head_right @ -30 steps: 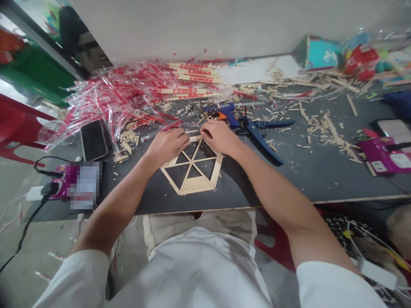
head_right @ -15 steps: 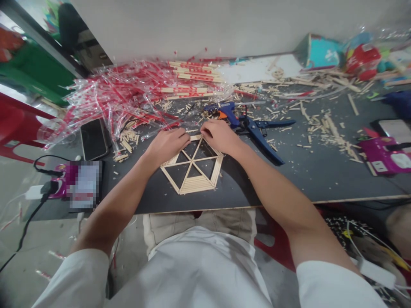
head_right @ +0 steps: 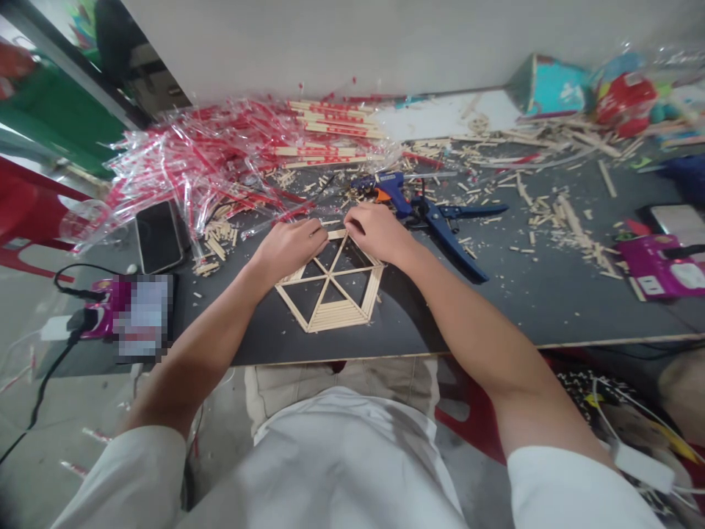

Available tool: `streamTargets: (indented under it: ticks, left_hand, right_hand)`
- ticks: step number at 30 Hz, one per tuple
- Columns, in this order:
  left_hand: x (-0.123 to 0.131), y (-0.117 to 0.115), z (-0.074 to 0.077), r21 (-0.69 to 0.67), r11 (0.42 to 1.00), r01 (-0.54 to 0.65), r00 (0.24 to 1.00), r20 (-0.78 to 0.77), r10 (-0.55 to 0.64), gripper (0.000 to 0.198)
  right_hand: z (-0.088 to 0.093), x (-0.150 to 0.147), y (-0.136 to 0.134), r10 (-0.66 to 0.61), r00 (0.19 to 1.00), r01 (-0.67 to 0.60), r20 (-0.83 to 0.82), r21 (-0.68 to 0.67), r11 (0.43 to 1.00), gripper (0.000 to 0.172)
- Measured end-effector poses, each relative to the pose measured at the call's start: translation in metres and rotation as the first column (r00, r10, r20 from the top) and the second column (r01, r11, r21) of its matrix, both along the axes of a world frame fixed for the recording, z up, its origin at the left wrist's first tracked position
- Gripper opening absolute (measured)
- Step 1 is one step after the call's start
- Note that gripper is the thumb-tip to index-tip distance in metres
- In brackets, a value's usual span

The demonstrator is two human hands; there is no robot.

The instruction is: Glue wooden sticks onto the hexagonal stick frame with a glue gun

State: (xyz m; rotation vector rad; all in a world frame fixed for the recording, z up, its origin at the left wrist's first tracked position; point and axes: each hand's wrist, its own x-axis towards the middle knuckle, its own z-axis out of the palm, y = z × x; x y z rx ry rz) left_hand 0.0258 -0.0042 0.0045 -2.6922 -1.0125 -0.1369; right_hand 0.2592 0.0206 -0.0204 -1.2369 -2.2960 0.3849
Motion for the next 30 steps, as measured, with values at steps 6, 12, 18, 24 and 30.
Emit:
streamTargets:
  ticks: [6, 12, 18, 24, 30]
  left_hand:
    - [0.001, 0.0, 0.003, -0.073, 0.997, -0.025, 1.0, 0.009, 0.026, 0.027]
    - [-0.005, 0.005, 0.001, -0.199, 0.98, -0.007, 0.976, 0.21, 0.049, 0.036]
    - [-0.023, 0.028, -0.005, -0.376, 0.925, -0.059, 0.78, 0.56, 0.278, 0.026]
    - [-0.038, 0.039, -0.003, -0.548, 0.834, -0.058, 0.693, 0.579, 0.429, 0.028]
    - [-0.052, 0.044, -0.008, -0.711, 0.697, 0.094, 0.739, 0.518, 0.43, 0.031]
  right_hand:
    - [0.001, 0.0, -0.001, -0.005, 1.0, 0.005, -0.007, -0.014, 1.0, 0.022]
    - [0.002, -0.001, -0.002, -0.008, 1.0, 0.008, 0.01, -0.012, 1.0, 0.023]
    - [0.008, -0.006, -0.011, -0.013, 1.0, 0.014, -0.006, 0.055, 0.998, 0.029]
    - [0.011, -0.019, -0.024, 0.082, 0.996, -0.084, 0.023, 0.12, 0.989, 0.028]
    - [0.006, -0.028, -0.025, 0.157, 0.984, -0.167, 0.084, 0.135, 0.977, 0.023]
